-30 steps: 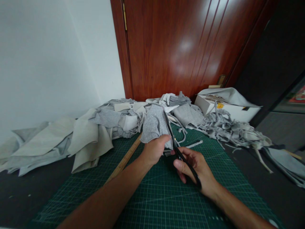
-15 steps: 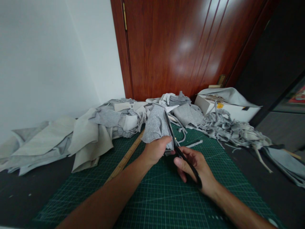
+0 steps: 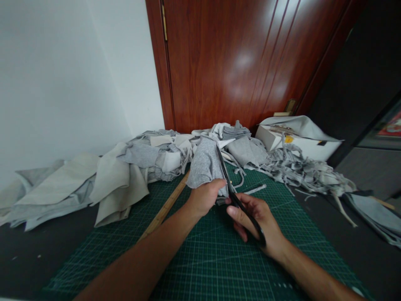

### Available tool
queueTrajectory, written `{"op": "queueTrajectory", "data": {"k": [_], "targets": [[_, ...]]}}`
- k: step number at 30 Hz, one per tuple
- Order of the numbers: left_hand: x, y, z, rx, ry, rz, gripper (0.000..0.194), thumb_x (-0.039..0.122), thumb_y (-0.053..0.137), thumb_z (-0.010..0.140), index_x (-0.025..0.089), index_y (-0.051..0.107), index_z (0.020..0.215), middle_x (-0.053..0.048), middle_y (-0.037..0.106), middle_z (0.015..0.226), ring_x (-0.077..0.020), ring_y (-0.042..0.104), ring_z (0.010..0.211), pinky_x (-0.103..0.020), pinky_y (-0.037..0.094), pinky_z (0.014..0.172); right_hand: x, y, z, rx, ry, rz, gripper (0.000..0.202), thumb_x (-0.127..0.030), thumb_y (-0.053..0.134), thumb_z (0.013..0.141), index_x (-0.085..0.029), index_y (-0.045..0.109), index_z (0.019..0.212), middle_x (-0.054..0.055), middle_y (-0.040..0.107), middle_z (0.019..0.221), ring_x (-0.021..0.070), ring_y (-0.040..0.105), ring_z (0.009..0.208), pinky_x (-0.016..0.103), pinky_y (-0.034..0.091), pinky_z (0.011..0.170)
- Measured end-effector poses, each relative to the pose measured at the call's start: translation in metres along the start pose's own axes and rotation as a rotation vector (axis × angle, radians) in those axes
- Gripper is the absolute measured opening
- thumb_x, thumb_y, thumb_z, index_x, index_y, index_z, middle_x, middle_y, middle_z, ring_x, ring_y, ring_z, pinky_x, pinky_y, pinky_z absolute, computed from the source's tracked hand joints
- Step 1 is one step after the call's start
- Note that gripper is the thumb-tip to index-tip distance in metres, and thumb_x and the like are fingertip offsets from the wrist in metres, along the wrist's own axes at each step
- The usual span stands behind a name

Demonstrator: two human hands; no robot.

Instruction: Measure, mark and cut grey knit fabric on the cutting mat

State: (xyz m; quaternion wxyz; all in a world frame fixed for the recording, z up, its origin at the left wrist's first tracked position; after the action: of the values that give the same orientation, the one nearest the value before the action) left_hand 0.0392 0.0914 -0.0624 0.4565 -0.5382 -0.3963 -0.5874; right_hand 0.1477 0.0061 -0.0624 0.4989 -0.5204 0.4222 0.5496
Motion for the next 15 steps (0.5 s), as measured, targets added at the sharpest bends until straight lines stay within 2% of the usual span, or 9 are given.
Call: {"op": "queueTrajectory", "data": {"k": [8, 15], "targets": [[0.0028, -0.0023, -0.0015, 0.053, -0.014, -0.022, 0.027, 0.047, 0.068, 0.076, 0.021, 0.071, 0.071, -0.005, 0.078, 0.082, -0.0284, 0.070, 0.089, -0.040, 0.052, 0.089, 0.0019, -0.0015, -0.0002, 0.026, 0.005, 0.008, 0.053, -0.057, 0.083, 0.076, -0.015, 0.061, 0.098, -0.011, 0.048, 0.045, 0.0076, 0.037, 0.035, 0.020, 0.025, 0.038], [0.0047, -0.0023, -0.0057, 0.060, 0.014, -0.095, 0.028, 0.047, 0.073, 0.075, 0.021, 0.073, 0.064, -0.004, 0.076, 0.071, -0.0259, 0.067, 0.072, -0.040, 0.052, 0.078, 0.0012, -0.0019, -0.0009, 0.029, -0.015, 0.000, 0.051, -0.059, 0.080, 0.079, -0.015, 0.061, 0.098, -0.010, 0.047, 0.045, 0.0077, 0.037, 0.035, 0.020, 0.025, 0.038]]}}
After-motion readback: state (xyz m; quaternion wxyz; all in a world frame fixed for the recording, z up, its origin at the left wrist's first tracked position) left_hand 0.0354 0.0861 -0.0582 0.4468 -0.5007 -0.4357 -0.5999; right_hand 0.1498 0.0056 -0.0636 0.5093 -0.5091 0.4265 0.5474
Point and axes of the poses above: each hand's wrist, its own z-axis towards the middle knuckle, its own y-axis out of the palm, x = y × z, the point moved 10 cm from there along z, towards the middle knuckle
